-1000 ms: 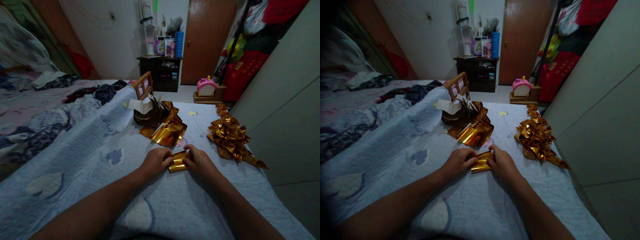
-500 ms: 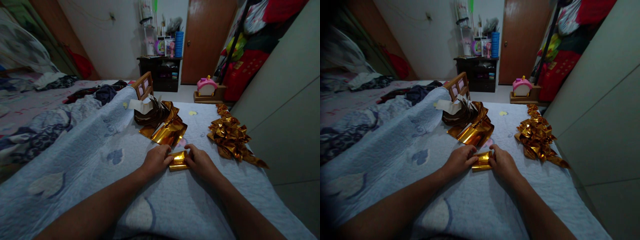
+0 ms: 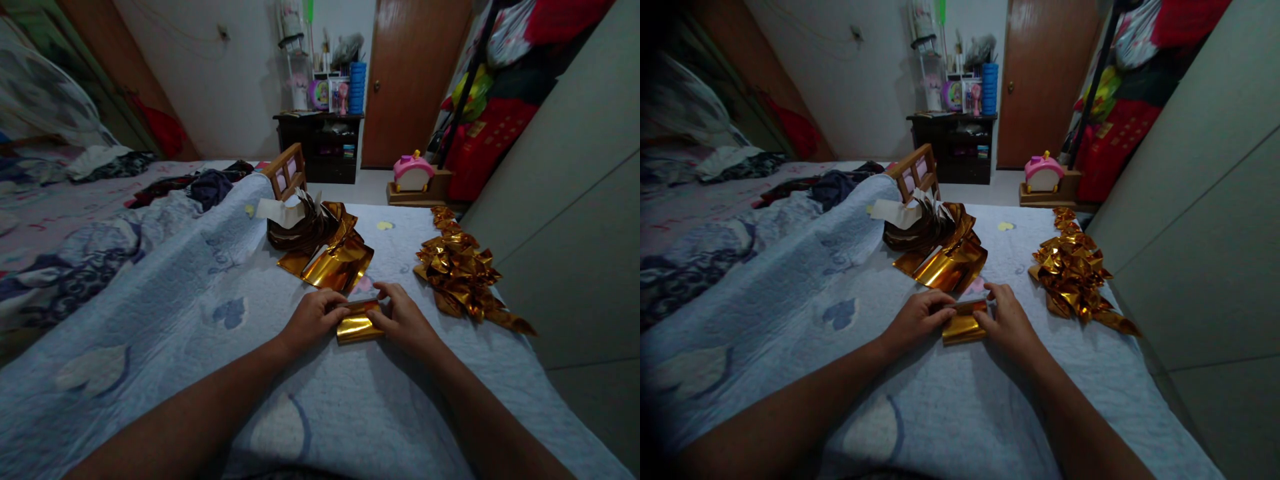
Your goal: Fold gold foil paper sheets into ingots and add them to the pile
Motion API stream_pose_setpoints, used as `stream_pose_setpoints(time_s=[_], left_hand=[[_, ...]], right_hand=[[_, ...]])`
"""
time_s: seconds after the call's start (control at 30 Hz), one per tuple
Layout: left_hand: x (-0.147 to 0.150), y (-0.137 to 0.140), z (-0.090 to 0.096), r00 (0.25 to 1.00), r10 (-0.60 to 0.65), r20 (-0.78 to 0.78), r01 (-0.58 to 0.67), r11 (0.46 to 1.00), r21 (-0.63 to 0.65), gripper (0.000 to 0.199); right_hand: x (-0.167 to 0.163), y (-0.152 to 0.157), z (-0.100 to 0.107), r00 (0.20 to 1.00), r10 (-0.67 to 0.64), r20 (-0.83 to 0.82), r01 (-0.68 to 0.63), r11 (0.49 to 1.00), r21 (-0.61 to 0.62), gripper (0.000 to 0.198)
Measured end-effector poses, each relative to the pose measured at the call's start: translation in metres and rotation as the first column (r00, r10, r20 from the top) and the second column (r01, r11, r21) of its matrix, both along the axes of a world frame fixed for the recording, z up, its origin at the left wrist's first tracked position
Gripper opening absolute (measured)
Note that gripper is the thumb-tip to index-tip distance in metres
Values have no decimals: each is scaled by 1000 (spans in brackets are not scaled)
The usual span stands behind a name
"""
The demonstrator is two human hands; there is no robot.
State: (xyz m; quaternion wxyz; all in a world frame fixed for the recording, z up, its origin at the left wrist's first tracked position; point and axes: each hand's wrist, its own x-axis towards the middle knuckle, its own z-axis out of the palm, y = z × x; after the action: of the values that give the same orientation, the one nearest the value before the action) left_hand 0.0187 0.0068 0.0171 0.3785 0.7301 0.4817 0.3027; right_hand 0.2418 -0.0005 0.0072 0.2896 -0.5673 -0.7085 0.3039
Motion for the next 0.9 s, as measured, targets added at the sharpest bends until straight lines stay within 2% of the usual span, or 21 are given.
stream_pose_setpoints(time_s=[0.1, 0.2, 0.3, 0.53, 0.73, 0.9], left_hand=[[-1, -1, 2, 998, -2, 58, 3, 1000, -10, 13], [-1, -2, 5, 994, -7, 110, 10, 1000, -30, 13], [0, -3, 6, 986, -14, 167, 26, 997, -67, 14], [-1, -4, 1, 923, -38, 382, 157, 946, -285, 30], [-1, -3, 2, 943, 1, 334, 89, 963, -253, 25], [-1, -3, 4, 936, 13, 353, 83, 963, -255, 22]], right_hand=[[1, 0, 4, 993, -13, -117, 4, 997, -80, 44], [0, 0, 11, 967, 40, -251, -98, 970, -224, 24], [-2, -2, 16, 922, 51, -385, -174, 940, -293, 20], [-3, -3, 15, 877, -35, -479, -138, 937, -322, 27], [-4, -3, 18, 868, -26, -495, -143, 943, -301, 28], [-5, -3, 19, 864, -30, -502, -142, 943, -302, 25]])
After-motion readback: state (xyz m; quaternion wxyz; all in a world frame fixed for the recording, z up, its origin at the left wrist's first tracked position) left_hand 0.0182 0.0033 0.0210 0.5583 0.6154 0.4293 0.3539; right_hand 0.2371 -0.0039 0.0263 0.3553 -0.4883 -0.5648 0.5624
